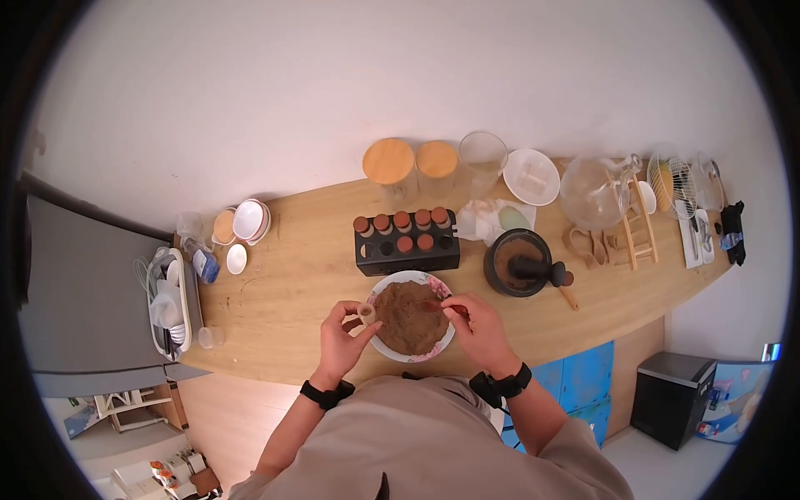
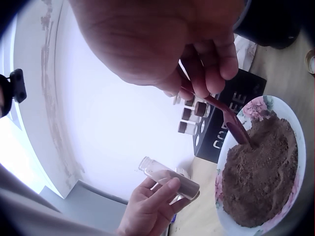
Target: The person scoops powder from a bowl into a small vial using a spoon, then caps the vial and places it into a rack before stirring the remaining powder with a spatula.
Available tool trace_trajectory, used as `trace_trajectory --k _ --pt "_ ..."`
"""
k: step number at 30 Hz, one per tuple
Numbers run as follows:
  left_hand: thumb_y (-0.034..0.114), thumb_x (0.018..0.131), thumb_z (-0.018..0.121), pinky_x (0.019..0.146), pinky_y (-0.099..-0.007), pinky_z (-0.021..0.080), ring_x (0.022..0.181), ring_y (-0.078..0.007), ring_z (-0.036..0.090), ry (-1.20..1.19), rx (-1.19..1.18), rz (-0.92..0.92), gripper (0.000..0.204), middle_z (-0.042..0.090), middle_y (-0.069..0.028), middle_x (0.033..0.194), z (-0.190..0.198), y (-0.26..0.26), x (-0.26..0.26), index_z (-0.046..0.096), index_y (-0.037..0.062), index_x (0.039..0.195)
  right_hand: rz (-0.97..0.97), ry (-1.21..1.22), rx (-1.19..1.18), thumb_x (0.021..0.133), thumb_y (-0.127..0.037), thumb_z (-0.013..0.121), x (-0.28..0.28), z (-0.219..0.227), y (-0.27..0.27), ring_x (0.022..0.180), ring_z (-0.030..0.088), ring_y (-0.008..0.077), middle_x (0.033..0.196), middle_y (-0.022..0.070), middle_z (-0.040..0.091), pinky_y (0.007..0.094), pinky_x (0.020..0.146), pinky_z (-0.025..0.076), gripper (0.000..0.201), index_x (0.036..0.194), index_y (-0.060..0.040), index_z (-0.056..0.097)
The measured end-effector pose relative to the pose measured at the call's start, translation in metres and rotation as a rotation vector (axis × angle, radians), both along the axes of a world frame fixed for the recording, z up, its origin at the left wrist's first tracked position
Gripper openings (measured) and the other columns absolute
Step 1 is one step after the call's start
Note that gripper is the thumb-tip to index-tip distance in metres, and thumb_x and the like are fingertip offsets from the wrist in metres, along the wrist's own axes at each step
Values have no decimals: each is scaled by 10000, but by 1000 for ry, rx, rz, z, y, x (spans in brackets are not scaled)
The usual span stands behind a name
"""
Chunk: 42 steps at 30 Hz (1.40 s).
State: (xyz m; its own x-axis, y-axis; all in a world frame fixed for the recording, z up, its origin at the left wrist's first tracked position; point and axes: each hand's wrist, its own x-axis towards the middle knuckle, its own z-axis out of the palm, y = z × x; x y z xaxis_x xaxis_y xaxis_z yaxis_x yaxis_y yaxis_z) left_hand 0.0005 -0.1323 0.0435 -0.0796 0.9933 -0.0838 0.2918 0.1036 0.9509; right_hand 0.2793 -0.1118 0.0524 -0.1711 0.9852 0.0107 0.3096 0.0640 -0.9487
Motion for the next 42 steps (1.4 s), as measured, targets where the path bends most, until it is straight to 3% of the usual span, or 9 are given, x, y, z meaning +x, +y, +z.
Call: trace_trajectory --k 5,8,11,13,16,32,42 --pt "16 901 869 941 -357 635 1076 -166 714 -11 -36 -44 342 717 -71 1170 1 6 -1 660 9 1171 -124 31 -30 1037 -73 713 10 -8 -3 809 700 168 931 98 747 312 726 547 117 1138 -18 733" --pt "20 902 870 946 -362 633 1087 -167 712 -3 -43 -90 350 716 -74 1175 -1 4 -2 658 8 1181 -184 -73 -29 1035 -82 719 19 -15 -10 777 698 149 879 94 752 301 712 546 135 1142 -2 739" --pt "25 902 871 947 -365 632 1093 -171 713 -9 -60 -116 349 716 -76 1176 -1 4 -3 660 7 1179 -248 -32 -196 1054 -103 703 20 -31 -19 771 684 113 866 66 750 274 700 536 151 1146 9 743" --pt "26 902 871 948 -367 630 1093 -173 714 -4 -60 -136 343 717 -72 1176 -4 4 -4 662 7 1174 -321 237 -367 1077 -134 680 17 -56 -24 768 668 83 882 33 746 247 680 520 171 1149 5 749" --pt "14 902 866 954 -367 625 1093 -175 715 -13 -46 -166 337 711 -72 1179 -8 5 -6 663 6 1171 -337 343 -404 1093 -156 665 18 -70 -30 759 644 68 886 7 734 232 666 505 182 1156 -10 753" --pt "-74 894 813 1105 -405 566 1235 -201 671 -99 104 -223 377 672 -69 1263 -4 3 -16 664 60 1213 -370 554 -464 1114 -174 637 24 -63 -38 759 641 104 893 34 717 268 682 528 219 1185 3 744" --pt "-9 859 882 900 -349 622 1055 -197 726 39 90 -247 351 722 -76 1181 -14 7 -10 700 36 1156 -440 668 -378 1122 -196 623 33 -38 -39 788 669 139 910 58 726 295 726 541 237 1163 11 731"
